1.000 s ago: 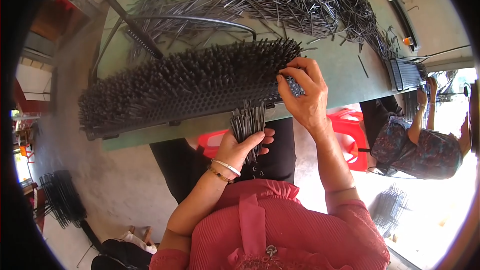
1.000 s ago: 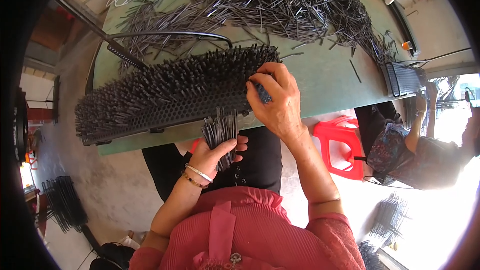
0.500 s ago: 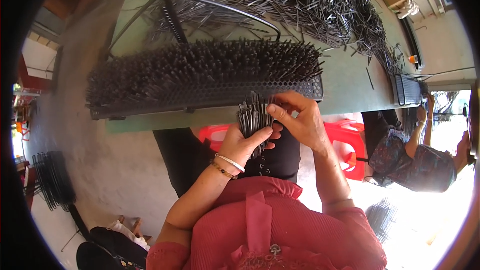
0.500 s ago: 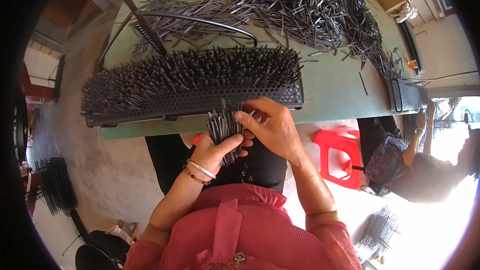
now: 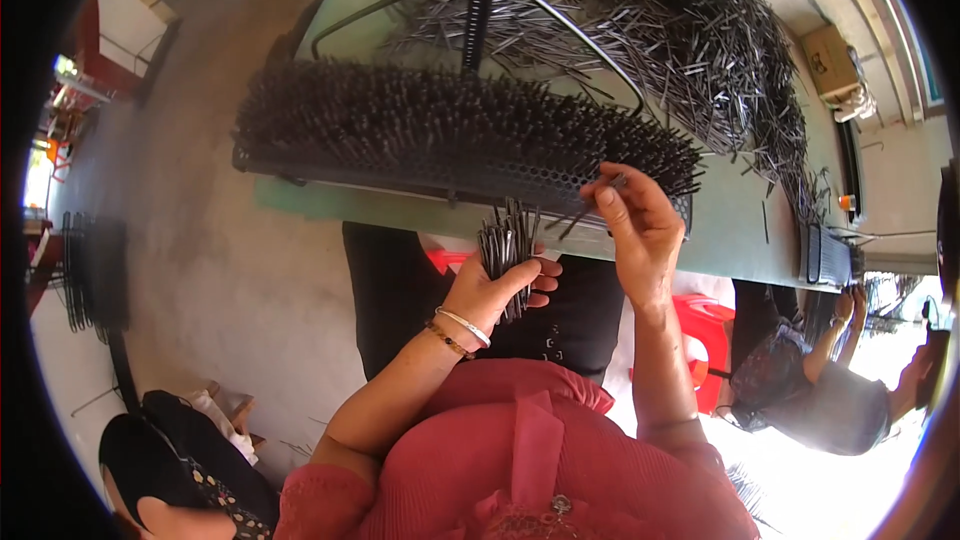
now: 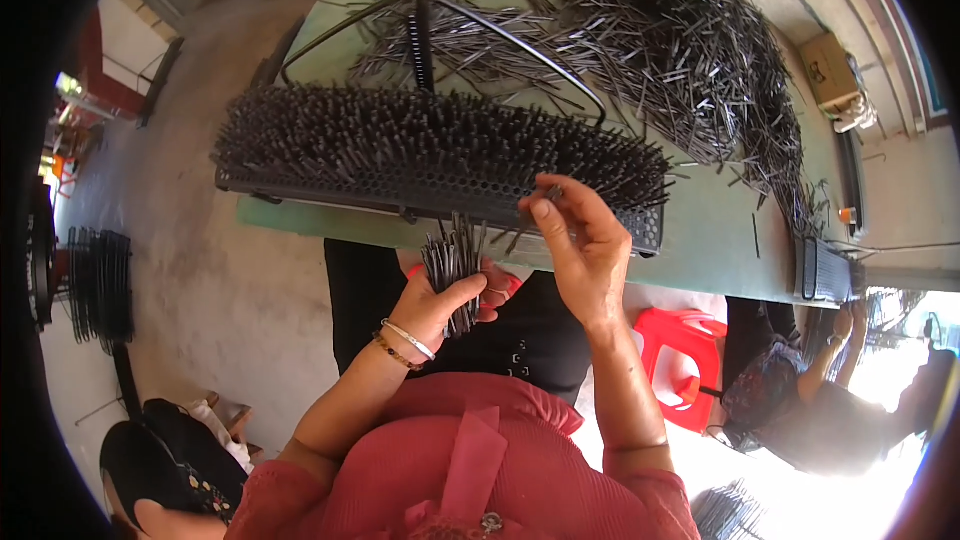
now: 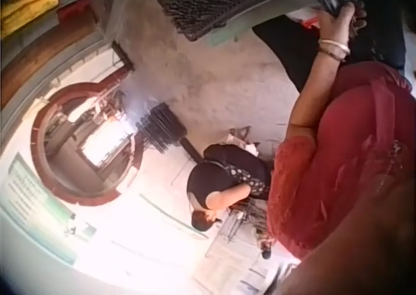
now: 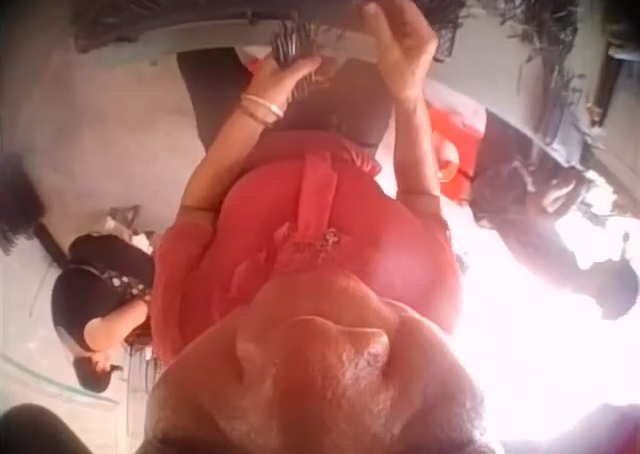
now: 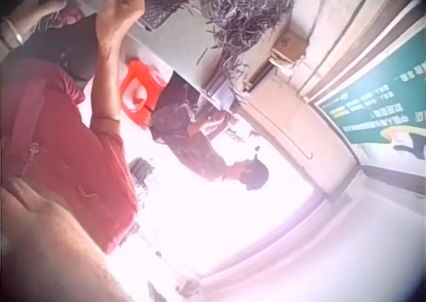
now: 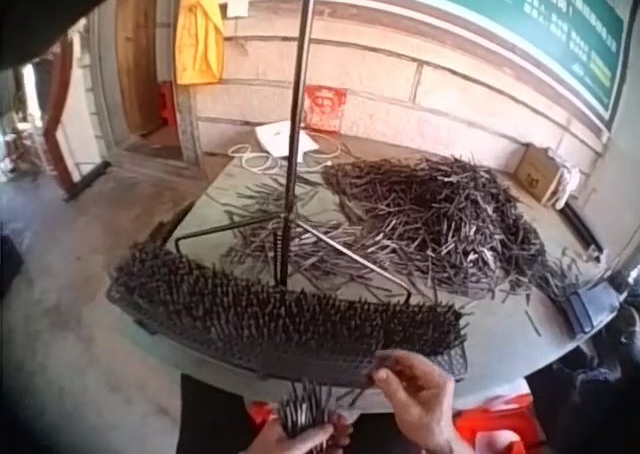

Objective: Manually inserting bundles of metal wire bristles into the holes of a brush frame.

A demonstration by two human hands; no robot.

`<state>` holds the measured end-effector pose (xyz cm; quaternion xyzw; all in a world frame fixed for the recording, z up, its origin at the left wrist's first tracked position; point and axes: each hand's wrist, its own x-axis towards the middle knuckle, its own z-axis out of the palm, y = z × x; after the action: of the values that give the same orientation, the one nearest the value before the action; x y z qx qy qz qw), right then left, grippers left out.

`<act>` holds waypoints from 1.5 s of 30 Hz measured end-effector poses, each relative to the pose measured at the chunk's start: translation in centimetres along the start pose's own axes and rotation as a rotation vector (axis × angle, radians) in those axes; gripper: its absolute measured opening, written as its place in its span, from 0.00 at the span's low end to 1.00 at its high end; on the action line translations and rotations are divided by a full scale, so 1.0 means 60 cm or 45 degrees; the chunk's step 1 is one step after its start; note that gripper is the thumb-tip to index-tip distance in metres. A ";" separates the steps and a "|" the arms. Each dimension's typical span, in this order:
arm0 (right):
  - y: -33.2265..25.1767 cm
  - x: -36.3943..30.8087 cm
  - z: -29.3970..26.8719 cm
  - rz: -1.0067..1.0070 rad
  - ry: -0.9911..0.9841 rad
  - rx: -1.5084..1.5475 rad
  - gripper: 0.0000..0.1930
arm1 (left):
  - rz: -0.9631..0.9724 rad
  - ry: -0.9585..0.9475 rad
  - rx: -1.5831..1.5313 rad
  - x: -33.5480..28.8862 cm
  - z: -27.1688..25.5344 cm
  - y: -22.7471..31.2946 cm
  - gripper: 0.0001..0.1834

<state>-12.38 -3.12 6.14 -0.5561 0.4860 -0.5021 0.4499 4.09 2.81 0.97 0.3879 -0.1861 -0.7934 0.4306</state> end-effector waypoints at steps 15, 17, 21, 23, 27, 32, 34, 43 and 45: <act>0.019 0.092 0.180 -0.587 -0.136 -0.413 0.10 | 0.112 0.050 -0.127 -0.034 -0.068 0.008 0.15; 0.019 0.093 0.183 -0.566 -0.097 -0.432 0.10 | 0.104 0.036 -0.163 -0.036 -0.068 0.010 0.14; 0.029 0.099 0.185 -0.488 -0.093 -0.342 0.10 | 0.091 -0.031 -0.209 -0.038 -0.070 0.016 0.13; 0.031 0.099 0.187 -0.611 -0.117 -0.485 0.10 | 0.073 -0.014 -0.208 -0.038 -0.074 0.018 0.13; 0.031 0.097 0.180 -0.645 -0.066 -0.593 0.10 | 0.030 0.020 -0.161 -0.037 -0.078 0.017 0.13; 0.023 0.098 0.183 -0.636 -0.053 -0.535 0.09 | 0.000 0.021 -0.170 -0.038 -0.071 0.020 0.13; 0.022 0.100 0.186 -0.627 -0.046 -0.532 0.09 | -0.009 0.013 -0.167 -0.037 -0.072 0.020 0.13; 0.012 0.104 0.190 -0.881 -0.271 -0.772 0.12 | -0.018 -0.021 -0.135 -0.034 -0.075 0.025 0.13; 0.019 0.104 0.190 -0.929 -0.272 -0.767 0.12 | -0.017 -0.037 -0.138 -0.033 -0.076 0.026 0.14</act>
<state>-0.96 -9.34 4.72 -0.8443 0.3341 -0.4040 0.1110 9.10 3.76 -0.01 0.3535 -0.1465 -0.8108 0.4428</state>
